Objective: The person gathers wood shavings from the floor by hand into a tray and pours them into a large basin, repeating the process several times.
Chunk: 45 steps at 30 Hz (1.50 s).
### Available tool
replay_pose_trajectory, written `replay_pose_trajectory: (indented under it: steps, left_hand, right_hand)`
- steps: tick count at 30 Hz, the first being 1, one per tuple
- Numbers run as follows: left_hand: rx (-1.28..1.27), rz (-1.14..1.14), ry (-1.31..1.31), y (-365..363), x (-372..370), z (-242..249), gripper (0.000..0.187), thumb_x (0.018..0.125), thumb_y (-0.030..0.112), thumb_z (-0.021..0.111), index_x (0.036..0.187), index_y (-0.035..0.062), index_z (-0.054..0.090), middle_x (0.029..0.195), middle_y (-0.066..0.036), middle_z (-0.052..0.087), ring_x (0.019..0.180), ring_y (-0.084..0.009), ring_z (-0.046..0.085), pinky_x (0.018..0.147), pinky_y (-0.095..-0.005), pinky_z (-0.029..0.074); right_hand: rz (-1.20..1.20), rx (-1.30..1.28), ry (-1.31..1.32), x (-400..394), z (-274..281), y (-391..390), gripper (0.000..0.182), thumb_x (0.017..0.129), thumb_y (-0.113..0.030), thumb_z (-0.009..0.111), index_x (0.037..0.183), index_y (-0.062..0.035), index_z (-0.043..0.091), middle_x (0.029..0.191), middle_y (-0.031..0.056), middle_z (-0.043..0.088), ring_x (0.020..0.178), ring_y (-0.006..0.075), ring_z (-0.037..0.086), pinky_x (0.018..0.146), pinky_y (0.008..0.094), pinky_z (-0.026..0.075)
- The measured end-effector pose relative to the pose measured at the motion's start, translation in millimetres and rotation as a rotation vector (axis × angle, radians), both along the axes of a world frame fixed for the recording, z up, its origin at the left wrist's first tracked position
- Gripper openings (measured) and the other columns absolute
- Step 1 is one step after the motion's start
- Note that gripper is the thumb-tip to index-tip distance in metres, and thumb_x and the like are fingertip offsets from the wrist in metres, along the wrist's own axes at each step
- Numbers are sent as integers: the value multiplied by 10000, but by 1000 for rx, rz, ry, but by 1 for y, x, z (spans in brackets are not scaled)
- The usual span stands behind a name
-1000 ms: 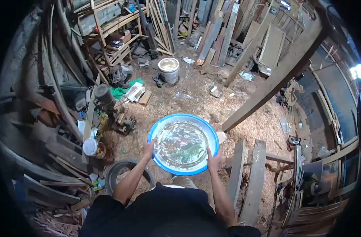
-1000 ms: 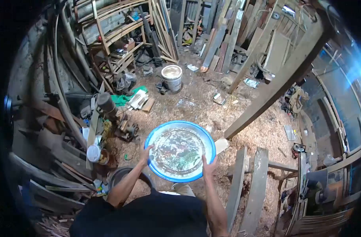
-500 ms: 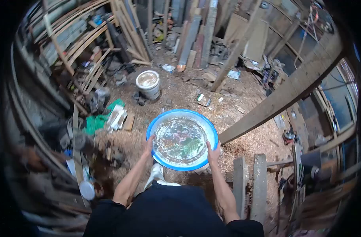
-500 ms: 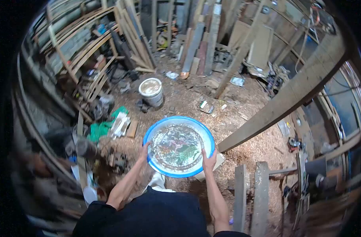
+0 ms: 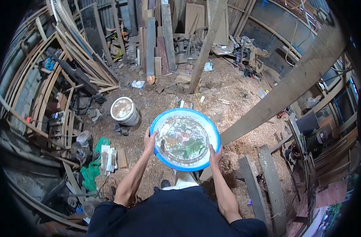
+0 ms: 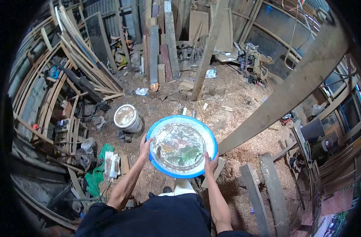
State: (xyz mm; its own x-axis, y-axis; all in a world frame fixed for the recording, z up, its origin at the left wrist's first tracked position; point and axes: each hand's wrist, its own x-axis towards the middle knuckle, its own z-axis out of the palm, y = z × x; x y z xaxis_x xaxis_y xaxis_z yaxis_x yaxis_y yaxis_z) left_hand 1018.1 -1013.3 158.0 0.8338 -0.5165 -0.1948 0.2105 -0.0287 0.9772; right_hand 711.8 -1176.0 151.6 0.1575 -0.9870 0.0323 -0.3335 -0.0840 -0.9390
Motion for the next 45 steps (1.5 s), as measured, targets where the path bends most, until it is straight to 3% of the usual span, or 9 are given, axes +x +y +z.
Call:
replay_pose_trajectory:
  steps: [3, 6, 7, 8, 16, 23, 29, 38, 45]
  left_hand:
    - [53, -24, 17, -49, 38, -11, 572, 861, 202, 668, 1369, 3, 497, 1293, -136, 604, 1168, -234, 573, 1011, -348, 418]
    - [105, -8, 32, -112, 72, -6, 591, 861, 221, 674, 1372, -8, 486, 1283, -141, 605, 1170, -239, 570, 1013, -349, 414]
    - [118, -31, -19, -134, 91, -10, 611, 860, 227, 675, 1385, -13, 473, 1298, -147, 596, 1182, -241, 563, 1021, -349, 409]
    - [130, -55, -70, -153, 111, -11, 631, 860, 233, 676, 1397, -17, 459, 1313, -152, 587, 1194, -243, 557, 1030, -349, 404]
    - [149, -266, -24, -336, 215, 13, 690, 843, 216, 666, 1433, -34, 412, 1372, -186, 541, 1241, -275, 524, 1059, -364, 380]
    - [115, -440, 113, -466, 273, -5, 708, 860, 231, 650, 1456, -37, 378, 1426, -194, 489, 1283, -286, 495, 1080, -374, 369]
    - [99, -697, 48, -572, 304, -22, 629, 872, 216, 616, 1419, -29, 424, 1353, -182, 542, 1211, -270, 538, 1036, -368, 403]
    - [77, -932, -49, -672, 395, 19, 588, 869, 176, 602, 1400, -22, 447, 1320, -158, 572, 1194, -255, 546, 1036, -364, 398]
    - [117, -945, 9, -706, 424, -25, 585, 844, 204, 630, 1360, -23, 477, 1277, -150, 593, 1162, -244, 561, 1025, -361, 405]
  right_hand:
    - [-17, 96, -185, 38, -11, -38, 757, 863, -388, 739, 1376, 64, 416, 1279, 252, 562, 1189, 339, 543, 1002, 422, 412]
    - [-120, -70, -94, 72, -58, -100, 717, 868, -369, 734, 1355, 59, 430, 1248, 243, 576, 1155, 335, 557, 982, 421, 420]
    - [-107, 60, -93, 86, -44, -122, 741, 858, -364, 740, 1370, 62, 415, 1255, 249, 570, 1165, 333, 553, 986, 424, 415]
    - [-155, 72, -101, 105, -44, -136, 556, 886, -272, 723, 1310, 8, 497, 1187, 150, 624, 1088, 242, 588, 951, 350, 449]
    - [-301, 35, -28, 186, 8, -261, 711, 831, -395, 757, 1326, 30, 473, 1212, 242, 604, 1143, 363, 580, 968, 429, 439]
    - [-497, 94, 112, 227, 28, -324, 756, 866, -445, 710, 1388, 28, 439, 1282, 251, 570, 1205, 363, 544, 1018, 425, 417]
    - [-709, -29, 22, 263, 9, -359, 678, 864, -352, 733, 1346, 37, 460, 1253, 243, 572, 1172, 349, 551, 994, 430, 424]
    - [-888, -57, -43, 390, 22, -384, 580, 892, -267, 714, 1345, 4, 474, 1237, 198, 608, 1153, 296, 587, 981, 391, 456]
    - [-953, 44, 98, 421, 8, -402, 530, 868, -317, 734, 1232, 6, 525, 1102, 198, 637, 1019, 307, 627, 880, 405, 481]
